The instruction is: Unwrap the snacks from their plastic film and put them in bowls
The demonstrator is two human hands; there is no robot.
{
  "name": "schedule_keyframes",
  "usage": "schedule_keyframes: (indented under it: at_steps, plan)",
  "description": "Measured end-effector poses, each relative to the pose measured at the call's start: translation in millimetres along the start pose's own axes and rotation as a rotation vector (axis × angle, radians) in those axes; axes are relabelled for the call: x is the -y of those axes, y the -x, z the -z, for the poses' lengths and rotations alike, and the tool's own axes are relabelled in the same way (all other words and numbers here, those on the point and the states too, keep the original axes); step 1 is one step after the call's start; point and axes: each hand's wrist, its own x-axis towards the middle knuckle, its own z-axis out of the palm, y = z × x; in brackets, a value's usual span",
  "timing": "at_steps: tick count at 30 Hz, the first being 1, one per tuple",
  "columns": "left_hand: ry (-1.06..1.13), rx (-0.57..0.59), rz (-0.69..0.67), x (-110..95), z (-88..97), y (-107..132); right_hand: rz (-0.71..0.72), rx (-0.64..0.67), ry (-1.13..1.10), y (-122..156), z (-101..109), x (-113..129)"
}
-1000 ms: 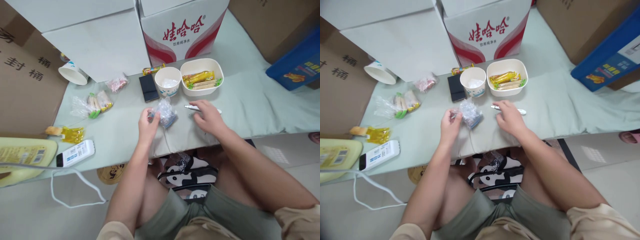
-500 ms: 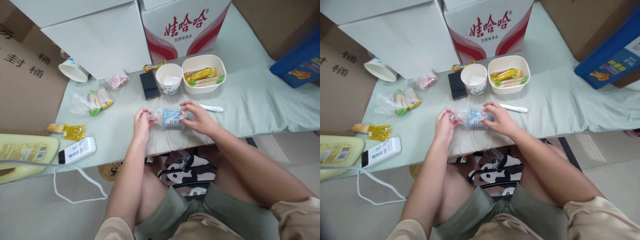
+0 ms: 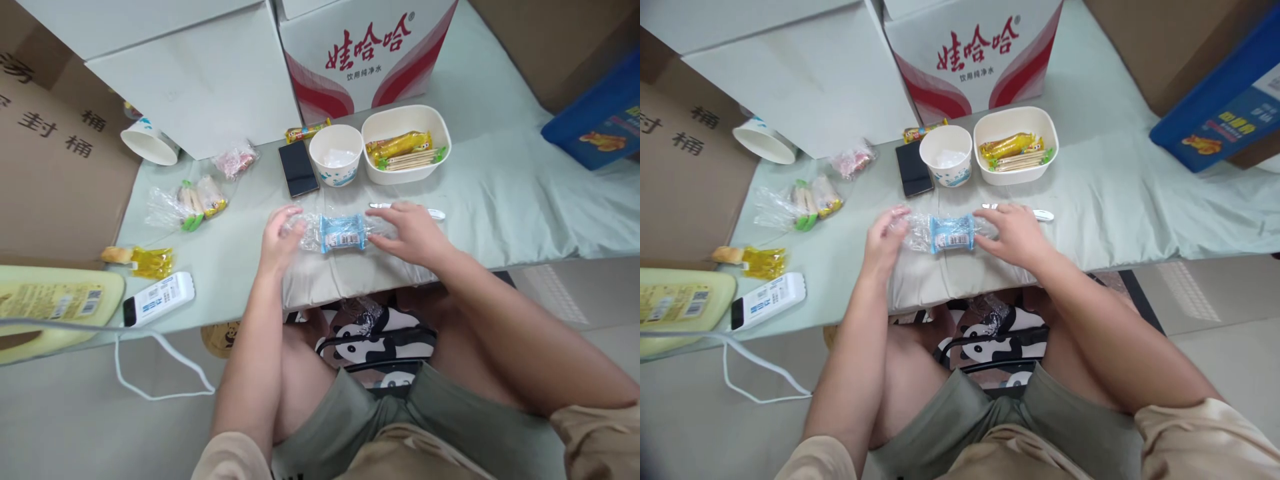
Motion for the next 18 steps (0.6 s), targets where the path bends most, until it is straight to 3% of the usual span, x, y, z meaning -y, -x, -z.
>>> schedule_keyframes:
  at_steps: [2, 5, 8, 10, 13, 15, 17, 18]
  plan:
    - [-0.099, 0.024, -0.069, -4.8, -0.5, 5.2, 0.102, -0.060, 0.077, 1.0, -3.6, 6.2]
    - [-0.083, -0.045, -0.137, -14.7, 5.8, 15.1, 0.278, -0.120, 0.099, 5.1, -0.8, 15.5]
    - [-0.023, -0.098, -0.185, -21.0, 21.7, 26.4, 0.389, 0.009, 0.125, 13.0, 9.3, 24.5]
    - [0.023, -0.025, -0.161, -21.9, 34.7, 33.8, 0.370, 0.168, 0.183, 19.2, 15.5, 30.0]
    - [0.138, 0.240, -0.019, -20.7, 50.7, 42.3, 0.219, 0.352, 0.279, 25.4, 18.2, 36.5]
    - [0.232, 0.413, 0.102, -19.3, 55.9, 44.1, 0.118, 0.393, 0.332, 25.6, 15.4, 38.6]
    - [0.290, 0.457, 0.188, -17.7, 55.9, 42.1, 0.046, 0.370, 0.386, 23.0, 10.4, 38.7]
    - [0.291, 0.396, 0.216, -16.6, 54.3, 39.6, 0.013, 0.343, 0.408, 21.3, 7.7, 38.3]
